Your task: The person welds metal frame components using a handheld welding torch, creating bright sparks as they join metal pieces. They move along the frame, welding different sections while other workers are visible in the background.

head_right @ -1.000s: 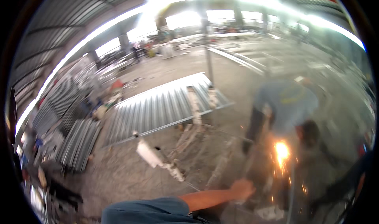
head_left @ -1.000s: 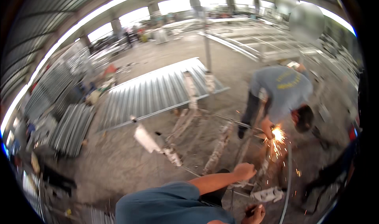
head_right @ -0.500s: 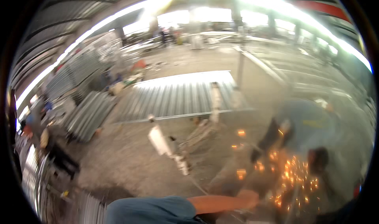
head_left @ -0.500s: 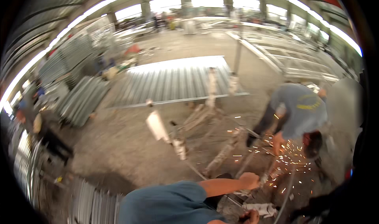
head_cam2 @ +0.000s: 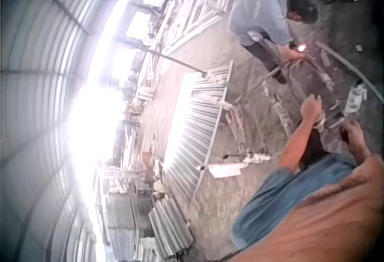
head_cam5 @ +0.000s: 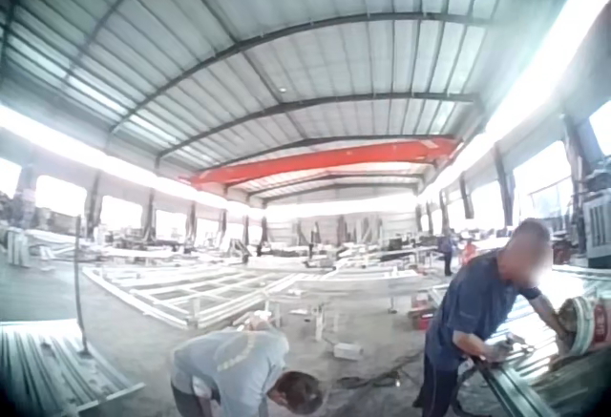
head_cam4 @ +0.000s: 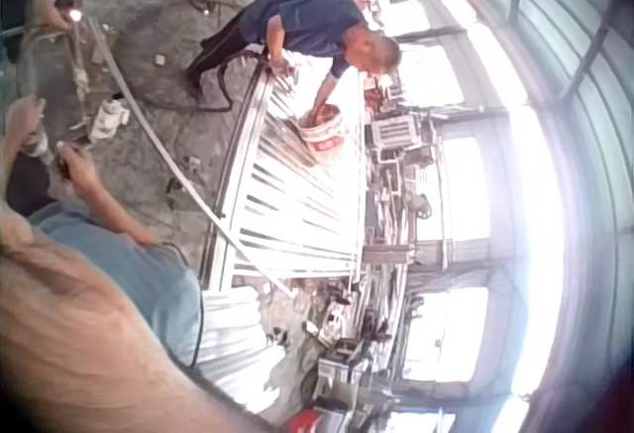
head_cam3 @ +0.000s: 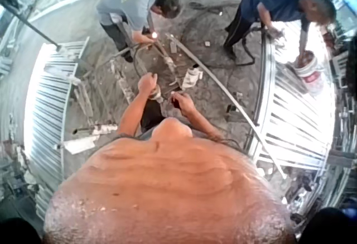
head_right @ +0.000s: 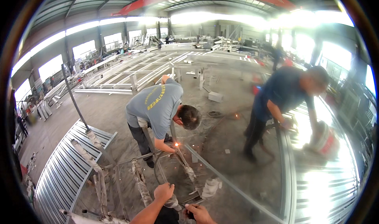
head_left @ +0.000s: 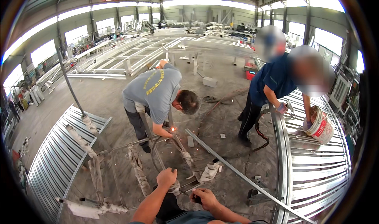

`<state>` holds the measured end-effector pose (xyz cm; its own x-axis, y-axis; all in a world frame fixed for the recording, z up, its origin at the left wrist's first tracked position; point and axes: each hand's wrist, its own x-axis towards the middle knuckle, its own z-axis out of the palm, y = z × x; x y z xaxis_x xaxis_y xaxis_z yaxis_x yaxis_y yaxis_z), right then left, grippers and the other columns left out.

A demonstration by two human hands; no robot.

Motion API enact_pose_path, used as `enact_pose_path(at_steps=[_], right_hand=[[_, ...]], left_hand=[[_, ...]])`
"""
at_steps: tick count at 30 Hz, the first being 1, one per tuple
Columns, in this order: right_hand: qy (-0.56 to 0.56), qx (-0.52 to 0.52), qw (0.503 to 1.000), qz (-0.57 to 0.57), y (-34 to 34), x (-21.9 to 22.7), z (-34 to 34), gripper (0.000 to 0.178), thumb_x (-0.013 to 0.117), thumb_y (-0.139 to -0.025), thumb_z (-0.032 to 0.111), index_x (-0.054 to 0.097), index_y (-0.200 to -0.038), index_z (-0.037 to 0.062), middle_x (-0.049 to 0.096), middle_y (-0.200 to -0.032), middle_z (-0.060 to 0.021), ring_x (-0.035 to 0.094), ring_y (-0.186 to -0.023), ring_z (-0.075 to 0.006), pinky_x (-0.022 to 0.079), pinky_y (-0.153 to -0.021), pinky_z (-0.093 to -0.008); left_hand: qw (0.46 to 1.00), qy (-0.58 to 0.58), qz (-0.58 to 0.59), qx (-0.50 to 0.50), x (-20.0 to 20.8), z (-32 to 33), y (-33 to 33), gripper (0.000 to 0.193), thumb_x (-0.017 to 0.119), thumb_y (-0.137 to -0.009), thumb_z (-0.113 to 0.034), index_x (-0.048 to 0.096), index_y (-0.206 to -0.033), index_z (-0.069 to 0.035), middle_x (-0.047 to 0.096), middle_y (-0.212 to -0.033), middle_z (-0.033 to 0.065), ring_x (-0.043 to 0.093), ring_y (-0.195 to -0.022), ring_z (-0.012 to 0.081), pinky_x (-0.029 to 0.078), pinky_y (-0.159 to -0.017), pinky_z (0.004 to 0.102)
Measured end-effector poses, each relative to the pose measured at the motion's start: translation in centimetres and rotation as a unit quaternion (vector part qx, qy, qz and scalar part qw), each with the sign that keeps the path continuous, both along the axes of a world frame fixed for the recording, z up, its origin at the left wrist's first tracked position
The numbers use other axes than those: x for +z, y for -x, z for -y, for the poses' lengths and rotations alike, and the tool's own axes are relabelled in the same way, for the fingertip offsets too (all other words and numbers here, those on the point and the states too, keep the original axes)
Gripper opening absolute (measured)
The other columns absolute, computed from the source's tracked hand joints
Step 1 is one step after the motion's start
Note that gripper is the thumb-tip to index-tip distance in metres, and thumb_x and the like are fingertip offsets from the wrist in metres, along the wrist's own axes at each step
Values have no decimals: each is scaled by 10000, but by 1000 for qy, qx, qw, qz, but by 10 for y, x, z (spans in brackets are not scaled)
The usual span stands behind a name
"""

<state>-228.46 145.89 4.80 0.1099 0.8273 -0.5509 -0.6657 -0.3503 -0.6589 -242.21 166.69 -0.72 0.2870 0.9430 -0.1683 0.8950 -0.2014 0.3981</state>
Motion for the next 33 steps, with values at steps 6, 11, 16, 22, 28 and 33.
enact_pose_path(at_steps=[6,11,16,22,28,33], right_hand=[[-33,-52,998,8,-7,9,-1,316,680,-1016,264,612,-801,41,708,-839,-107,629,-700,-187,523,-674,-325],[-46,-26,998,22,-8,3,-1,313,675,-1016,272,617,-803,50,703,-837,-93,625,-699,-172,510,-659,-300],[-7,-38,999,24,-6,4,1,308,676,-1014,282,633,-826,42,720,-861,-97,635,-707,-165,511,-660,-299],[-15,-33,999,23,-8,-2,-2,297,693,-1003,282,646,-849,32,730,-880,-101,648,-728,-165,517,-663,-305],[-28,-40,999,19,-9,-10,-6,297,696,-1007,278,653,-850,29,728,-875,-100,648,-741,-179,516,-679,-312],[-20,-38,999,8,-15,-20,-4,304,694,-1014,299,687,-893,21,717,-855,-84,646,-757,-176,519,-697,-318]], left_hand=[[1000,26,-8,7,5,-5,1,499,556,-992,-502,734,-1219,-94,755,-1105,176,707,-1036,388,564,-901,528],[1000,15,-10,14,1,-6,2,494,575,-965,-505,742,-1230,-122,753,-1132,180,704,-1071,387,551,-927,511],[1000,7,-2,24,3,-3,0,479,570,-956,-505,759,-1185,-129,758,-1108,175,702,-1077,389,544,-938,505],[1000,0,0,14,11,1,0,461,555,-957,-498,768,-1113,-119,757,-1083,187,703,-1064,398,546,-928,503],[1000,-9,4,14,1,-2,2,449,563,-961,-494,771,-1100,-122,760,-1072,171,706,-1045,398,550,-915,506],[1000,11,-6,18,0,-5,-2,432,585,-960,-480,773,-1116,-124,765,-1071,151,710,-1039,384,552,-911,504]])
